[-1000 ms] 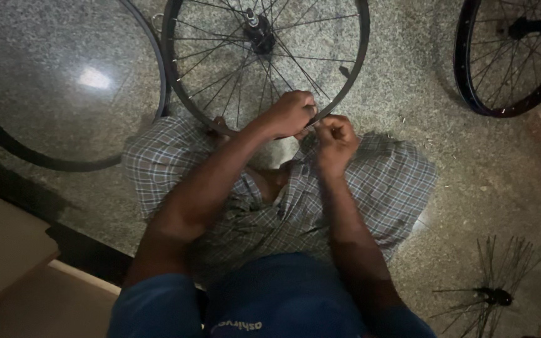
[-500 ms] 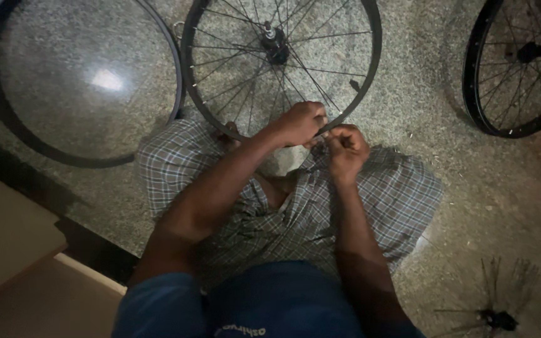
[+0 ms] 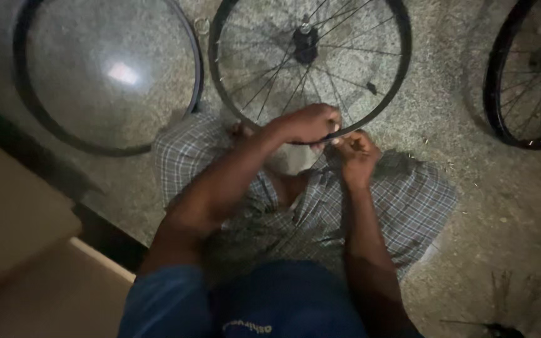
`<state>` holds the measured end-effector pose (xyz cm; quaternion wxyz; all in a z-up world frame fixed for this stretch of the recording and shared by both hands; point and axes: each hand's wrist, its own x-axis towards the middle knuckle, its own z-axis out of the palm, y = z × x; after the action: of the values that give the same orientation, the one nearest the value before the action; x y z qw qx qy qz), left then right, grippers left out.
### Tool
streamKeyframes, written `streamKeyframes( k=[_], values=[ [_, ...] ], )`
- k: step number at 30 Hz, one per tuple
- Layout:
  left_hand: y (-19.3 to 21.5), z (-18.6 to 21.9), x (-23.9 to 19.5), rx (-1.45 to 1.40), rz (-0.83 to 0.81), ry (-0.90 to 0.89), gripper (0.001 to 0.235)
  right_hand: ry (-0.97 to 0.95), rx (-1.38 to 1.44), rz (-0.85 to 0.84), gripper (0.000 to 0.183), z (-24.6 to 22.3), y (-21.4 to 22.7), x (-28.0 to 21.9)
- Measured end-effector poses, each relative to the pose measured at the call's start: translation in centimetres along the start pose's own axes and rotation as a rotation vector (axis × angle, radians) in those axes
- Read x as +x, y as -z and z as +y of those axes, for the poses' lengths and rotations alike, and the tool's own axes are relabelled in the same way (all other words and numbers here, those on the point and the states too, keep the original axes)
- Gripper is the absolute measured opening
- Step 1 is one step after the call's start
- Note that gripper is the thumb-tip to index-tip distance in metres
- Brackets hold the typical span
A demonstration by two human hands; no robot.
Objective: The person sits on the floor and installs spokes into a bicycle wheel rim, threading them through the hub and securing them to the rim. They then pick up a separate rim and a hub with spokes, preparing to assemble another wheel.
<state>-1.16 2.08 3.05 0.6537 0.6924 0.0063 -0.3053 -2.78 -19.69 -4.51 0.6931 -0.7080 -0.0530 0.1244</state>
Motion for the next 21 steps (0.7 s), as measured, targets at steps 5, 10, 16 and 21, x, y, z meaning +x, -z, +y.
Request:
streamKeyframes(
  k=[5,10,16,21],
  values=[
    [-1.8,-4.0,3.8,0.346,0.195,-0.223,0.023,0.088,0.006,0.059,0.015,0.6,0.1,-0.4],
    [-2.5,-5.3,5.1,0.398,0.267,-0.159,0.028,0.191,-0.059,0.067,0.016,0.3,-0.4,-0.5],
    [-0.9,-5.0,4.7,0.174,0.155,-0.220,0.017,0.112,-0.019,0.097,0.015,1.1,0.2,0.4],
    [-1.4,-6.9,6.2,0.204,0.169,-0.275,0.019,0.065,0.073,0.051,0.016,1.5,1.0,0.7]
  ],
)
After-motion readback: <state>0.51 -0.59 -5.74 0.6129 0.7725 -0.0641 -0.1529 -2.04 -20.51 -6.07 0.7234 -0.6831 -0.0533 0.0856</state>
